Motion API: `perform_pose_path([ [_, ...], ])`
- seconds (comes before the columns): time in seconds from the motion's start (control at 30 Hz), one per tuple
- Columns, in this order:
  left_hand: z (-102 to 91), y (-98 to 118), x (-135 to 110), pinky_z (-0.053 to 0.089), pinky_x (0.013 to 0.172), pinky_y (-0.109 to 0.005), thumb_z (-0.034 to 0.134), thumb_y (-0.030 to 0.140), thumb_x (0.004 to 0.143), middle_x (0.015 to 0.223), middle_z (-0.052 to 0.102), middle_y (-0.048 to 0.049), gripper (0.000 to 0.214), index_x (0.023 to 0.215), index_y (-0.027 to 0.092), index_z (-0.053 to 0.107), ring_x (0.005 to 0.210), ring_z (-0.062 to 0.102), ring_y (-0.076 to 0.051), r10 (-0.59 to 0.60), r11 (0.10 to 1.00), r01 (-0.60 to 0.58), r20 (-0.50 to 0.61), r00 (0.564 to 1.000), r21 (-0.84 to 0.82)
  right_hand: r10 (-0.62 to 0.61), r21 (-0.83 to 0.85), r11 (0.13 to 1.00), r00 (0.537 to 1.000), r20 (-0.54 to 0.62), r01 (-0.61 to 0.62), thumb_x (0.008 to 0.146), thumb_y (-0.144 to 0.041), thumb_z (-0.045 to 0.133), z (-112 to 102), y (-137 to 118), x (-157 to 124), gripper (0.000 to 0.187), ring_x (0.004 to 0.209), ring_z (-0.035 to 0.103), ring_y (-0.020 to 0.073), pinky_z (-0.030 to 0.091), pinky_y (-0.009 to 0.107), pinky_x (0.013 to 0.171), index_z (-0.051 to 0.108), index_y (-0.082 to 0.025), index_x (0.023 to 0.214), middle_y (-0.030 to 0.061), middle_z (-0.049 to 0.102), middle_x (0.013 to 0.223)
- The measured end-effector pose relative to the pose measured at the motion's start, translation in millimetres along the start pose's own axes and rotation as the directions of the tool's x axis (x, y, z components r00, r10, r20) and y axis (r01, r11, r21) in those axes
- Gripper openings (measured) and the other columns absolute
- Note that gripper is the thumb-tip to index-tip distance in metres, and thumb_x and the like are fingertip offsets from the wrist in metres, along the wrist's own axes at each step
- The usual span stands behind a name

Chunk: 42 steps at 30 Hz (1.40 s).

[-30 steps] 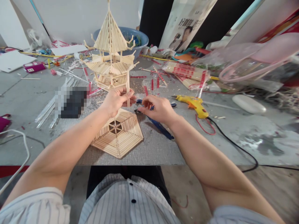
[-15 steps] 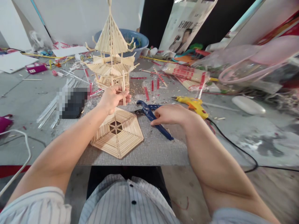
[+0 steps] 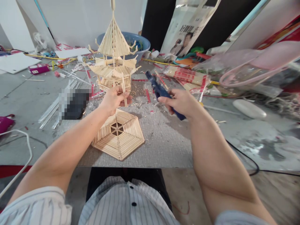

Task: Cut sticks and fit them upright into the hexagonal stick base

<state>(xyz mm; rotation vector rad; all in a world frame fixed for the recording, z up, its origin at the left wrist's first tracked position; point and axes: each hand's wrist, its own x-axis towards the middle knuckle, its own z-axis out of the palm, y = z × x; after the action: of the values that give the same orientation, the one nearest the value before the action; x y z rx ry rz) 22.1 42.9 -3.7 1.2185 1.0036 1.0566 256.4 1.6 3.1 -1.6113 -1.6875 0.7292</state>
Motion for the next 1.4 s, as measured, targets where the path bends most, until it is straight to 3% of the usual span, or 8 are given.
perform_pose_path([
  [0.13,2.2,2,-3,0.052,0.056,-0.022,0.06,0.008,0.079,0.069,0.059,0.0047,0.013,0.075,0.016,0.05,0.053,0.063,-0.008,0.012,1.0,-0.011,0.055,0.998,-0.019,-0.161,0.333,0.927,0.985,-0.064,0.173,0.068,-0.048,0.068,-3,3,-2,0.033,0.039,0.044,0.012,0.039,0.031,0.047,0.046,-0.023,0.063,-0.0053,0.043,0.041],
  [0.3,3.2,1,-4,0.052,0.057,-0.023,0.059,0.006,0.08,0.064,0.054,0.0069,0.011,0.08,0.016,0.053,0.053,0.064,-0.008,-0.005,1.0,0.007,0.135,0.991,-0.015,-0.193,0.563,0.807,0.981,-0.036,0.179,0.065,-0.039,0.062,1,-1,-6,0.019,0.037,0.04,0.0123,0.039,0.034,0.049,0.053,-0.023,0.059,-0.005,0.039,0.037],
  [0.5,2.7,1,-6,0.052,0.056,-0.022,0.062,0.008,0.079,0.059,0.055,0.006,0.016,0.071,0.014,0.05,0.054,0.065,-0.01,-0.104,0.994,0.089,0.269,0.957,0.068,-0.167,0.67,0.722,0.983,-0.073,0.172,0.061,-0.042,0.061,11,2,0,0.019,0.035,0.033,0.0107,0.037,0.033,0.046,0.054,-0.024,0.061,-0.0063,0.035,0.037],
  [0.67,10.5,3,-11,0.05,0.053,-0.019,0.058,0.005,0.082,0.057,0.054,0.0075,0.013,0.073,0.012,0.052,0.049,0.063,-0.008,-0.115,0.992,0.099,0.255,0.96,0.076,-0.104,0.763,0.629,0.988,-0.11,0.151,0.057,-0.038,0.065,30,3,2,0.02,0.058,0.057,0.0154,0.047,0.032,0.053,0.056,-0.022,0.066,0.0002,0.056,0.064],
  [1.0,17.6,-2,-17,0.051,0.054,-0.021,0.058,0.006,0.081,0.054,0.056,0.0063,0.012,0.072,0.012,0.053,0.05,0.064,-0.009,-0.13,0.983,0.076,0.337,0.932,0.169,-0.239,0.848,0.529,0.963,0.125,0.022,0.057,-0.027,0.058,46,-10,-6,0.025,0.098,0.062,0.0243,0.05,0.041,0.084,0.059,-0.025,0.082,0.0035,0.066,0.096],
  [1.13,14.3,-3,-11,0.047,0.053,-0.018,0.061,0.006,0.079,0.055,0.058,0.0051,0.008,0.074,0.011,0.057,0.051,0.062,-0.007,-0.071,0.974,-0.004,0.321,0.944,0.228,-0.161,0.708,0.687,0.984,-0.074,0.166,0.055,-0.028,0.057,46,-10,-6,0.029,0.092,0.062,0.0227,0.048,0.04,0.085,0.059,-0.024,0.084,0.0038,0.065,0.09],
  [1.27,3.2,1,-3,0.043,0.052,-0.015,0.063,0.005,0.077,0.055,0.057,0.005,0.008,0.071,0.01,0.061,0.049,0.057,-0.003,0.021,0.947,-0.081,0.191,0.981,0.312,-0.108,0.211,0.96,0.937,-0.333,0.185,0.058,-0.032,0.059,40,0,0,0.033,0.081,0.06,0.021,0.047,0.04,0.079,0.057,-0.022,0.09,0.0039,0.063,0.085],
  [1.4,-5.0,6,1,0.049,0.06,-0.018,0.06,0.005,0.079,0.06,0.061,0.0035,0.009,0.072,0.011,0.062,0.052,0.057,-0.003,-0.001,0.955,-0.04,0.137,0.991,0.294,-0.171,-0.152,0.979,0.948,-0.268,0.134,0.063,-0.029,0.057,34,8,5,0.042,0.083,0.06,0.0231,0.046,0.04,0.078,0.058,-0.02,0.104,0.0071,0.066,0.092],
])
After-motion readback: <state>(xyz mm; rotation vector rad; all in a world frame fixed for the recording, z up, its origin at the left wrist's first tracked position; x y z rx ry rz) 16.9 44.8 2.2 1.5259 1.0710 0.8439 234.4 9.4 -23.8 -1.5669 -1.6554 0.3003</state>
